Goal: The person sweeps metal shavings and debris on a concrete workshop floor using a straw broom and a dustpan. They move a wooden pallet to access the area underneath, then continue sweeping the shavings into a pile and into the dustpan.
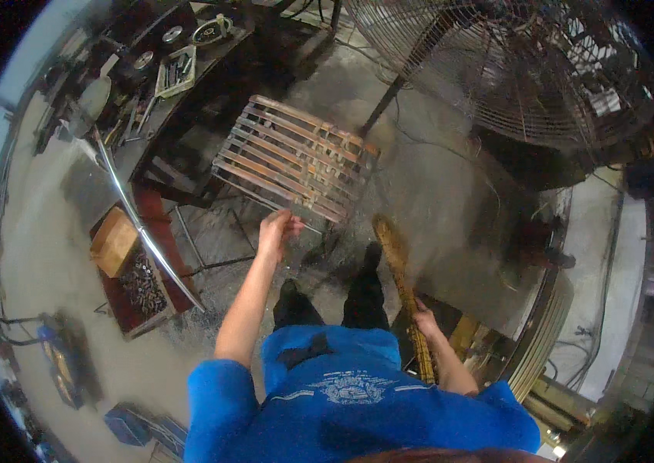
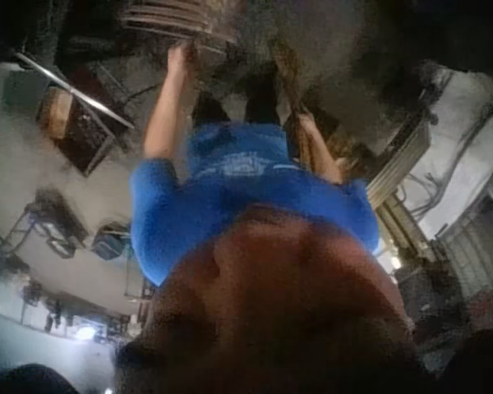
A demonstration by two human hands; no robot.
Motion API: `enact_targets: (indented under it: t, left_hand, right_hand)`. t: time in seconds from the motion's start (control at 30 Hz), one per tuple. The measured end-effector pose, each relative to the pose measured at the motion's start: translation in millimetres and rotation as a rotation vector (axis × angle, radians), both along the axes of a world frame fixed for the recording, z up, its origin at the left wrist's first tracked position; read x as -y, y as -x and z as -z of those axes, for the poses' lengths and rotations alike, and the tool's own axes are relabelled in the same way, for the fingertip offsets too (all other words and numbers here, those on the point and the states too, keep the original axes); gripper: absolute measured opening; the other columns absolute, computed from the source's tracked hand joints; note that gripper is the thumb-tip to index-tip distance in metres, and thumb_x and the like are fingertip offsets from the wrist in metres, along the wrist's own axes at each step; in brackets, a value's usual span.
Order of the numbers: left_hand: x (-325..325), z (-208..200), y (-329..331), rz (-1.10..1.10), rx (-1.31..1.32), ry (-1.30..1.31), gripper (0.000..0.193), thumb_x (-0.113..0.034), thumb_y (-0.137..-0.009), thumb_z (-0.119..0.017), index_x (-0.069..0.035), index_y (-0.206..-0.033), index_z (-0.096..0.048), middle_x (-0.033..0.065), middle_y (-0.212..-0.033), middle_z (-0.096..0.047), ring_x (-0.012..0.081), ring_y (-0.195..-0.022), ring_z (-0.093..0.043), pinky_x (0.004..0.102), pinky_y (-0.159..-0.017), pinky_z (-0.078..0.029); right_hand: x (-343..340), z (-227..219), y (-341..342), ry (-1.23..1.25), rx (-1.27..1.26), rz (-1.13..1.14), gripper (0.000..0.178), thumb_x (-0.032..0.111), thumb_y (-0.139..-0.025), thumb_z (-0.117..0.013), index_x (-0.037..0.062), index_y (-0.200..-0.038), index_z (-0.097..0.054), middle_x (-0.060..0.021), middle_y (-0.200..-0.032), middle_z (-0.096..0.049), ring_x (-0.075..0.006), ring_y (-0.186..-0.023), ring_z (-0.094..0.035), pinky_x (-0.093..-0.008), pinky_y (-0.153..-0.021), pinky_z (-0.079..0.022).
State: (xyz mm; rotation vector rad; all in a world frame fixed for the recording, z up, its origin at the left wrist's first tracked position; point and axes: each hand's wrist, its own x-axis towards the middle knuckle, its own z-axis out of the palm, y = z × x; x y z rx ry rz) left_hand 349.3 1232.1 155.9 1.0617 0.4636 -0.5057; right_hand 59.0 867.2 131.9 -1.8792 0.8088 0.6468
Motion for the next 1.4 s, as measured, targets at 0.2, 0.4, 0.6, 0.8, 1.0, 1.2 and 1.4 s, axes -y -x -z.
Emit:
enact_targets:
  t: [0.2, 0.4, 0.6, 0.8, 1.0, 1.2, 1.4]
  left_hand:
    - [6.9, 26.4, -133.4, -0.042, -0.042, -0.136, 0.03, -0.02, -0.081, -0.051, 0.007, -0.092, -0.052, 0.0126, -0.082, -0.059, 0.0212, -0.07, -0.058, 0.0306, -0.058, -0.047]
    - [19.4, 38.9, -174.4, -0.109, -0.147, -0.46, 0.023, -0.013, -0.071, -0.055, 0.01, -0.071, -0.056, 0.0154, -0.059, -0.056, 0.0239, -0.047, -0.054, 0.0337, -0.042, -0.041]
    - [27.5, 36.7, -199.6, -0.109, -0.134, -1.029, 0.023, -0.015, -0.065, -0.056, 0.007, -0.07, -0.061, 0.0167, -0.059, -0.059, 0.0252, -0.052, -0.06, 0.035, -0.047, -0.047]
    - [29.0, 59.5, -210.4, -0.097, -0.242, -0.701, 0.022, -0.013, -0.07, -0.057, 0.009, -0.067, -0.055, 0.0178, -0.06, -0.056, 0.0258, -0.042, -0.053, 0.0378, -0.037, -0.041]
    - [43.3, 66.1, -227.9, -0.381, -0.455, -0.604, 0.014, -0.01, -0.074, -0.051, 0.003, -0.075, -0.056, 0.0134, -0.062, -0.054, 0.0247, -0.042, -0.05, 0.0379, -0.037, -0.039]
    - [57.8, 66.8, -219.1, -0.572, -0.425, -0.859, 0.02, -0.01, -0.066, -0.055, 0.008, -0.074, -0.055, 0.0129, -0.061, -0.054, 0.0243, -0.05, -0.051, 0.0376, -0.042, -0.039]
    - [49.3, 72.7, -207.5, -0.373, -0.424, -0.671, 0.012, -0.001, -0.073, -0.057, 0.004, -0.064, -0.05, 0.0117, -0.063, -0.051, 0.0225, -0.047, -0.05, 0.0363, -0.044, -0.046]
  right_hand:
    - [55.8, 99.5, 40.7, 0.046, 0.188, -0.37, 0.052, 0.005, -0.077, -0.045, 0.0016, -0.127, -0.033, -0.0064, -0.095, -0.056, -0.0152, -0.075, -0.052, -0.0286, -0.067, -0.042]
    - [94.4, 48.3, -24.9, -0.355, -0.114, 0.226, 0.051, 0.006, -0.078, -0.045, 0.0011, -0.128, -0.032, -0.0083, -0.096, -0.056, -0.0141, -0.081, -0.054, -0.0251, -0.077, -0.04]
    - [163.2, 54.6, -47.6, -0.53, 0.485, -0.136, 0.048, 0.006, -0.079, -0.047, 0.0033, -0.126, -0.036, -0.0083, -0.086, -0.059, -0.0171, -0.08, -0.055, -0.0335, -0.08, -0.041]
    - [207.6, 85.8, -42.6, -0.343, -0.001, 0.031, 0.05, 0.012, -0.077, -0.056, 0.0015, -0.122, -0.038, -0.0117, -0.104, -0.055, -0.0218, -0.093, -0.053, -0.0325, -0.08, -0.042]
    - [222.0, 106.7, -11.8, 0.004, 0.136, -0.309, 0.041, 0.012, -0.081, -0.048, 0.0026, -0.121, -0.041, -0.0148, -0.109, -0.053, -0.026, -0.092, -0.053, -0.0344, -0.079, -0.043]
    - [234.4, 103.3, -19.5, 0.072, 0.009, -0.375, 0.041, 0.015, -0.078, -0.048, 0.0023, -0.117, -0.045, -0.014, -0.098, -0.056, -0.0238, -0.083, -0.054, -0.0333, -0.074, -0.044]
    - [235.4, 103.1, -83.5, 0.064, 0.345, -0.906, 0.037, 0.005, -0.076, -0.046, 0.0018, -0.114, -0.048, -0.0111, -0.085, -0.059, -0.0203, -0.076, -0.056, -0.0338, -0.069, -0.046]
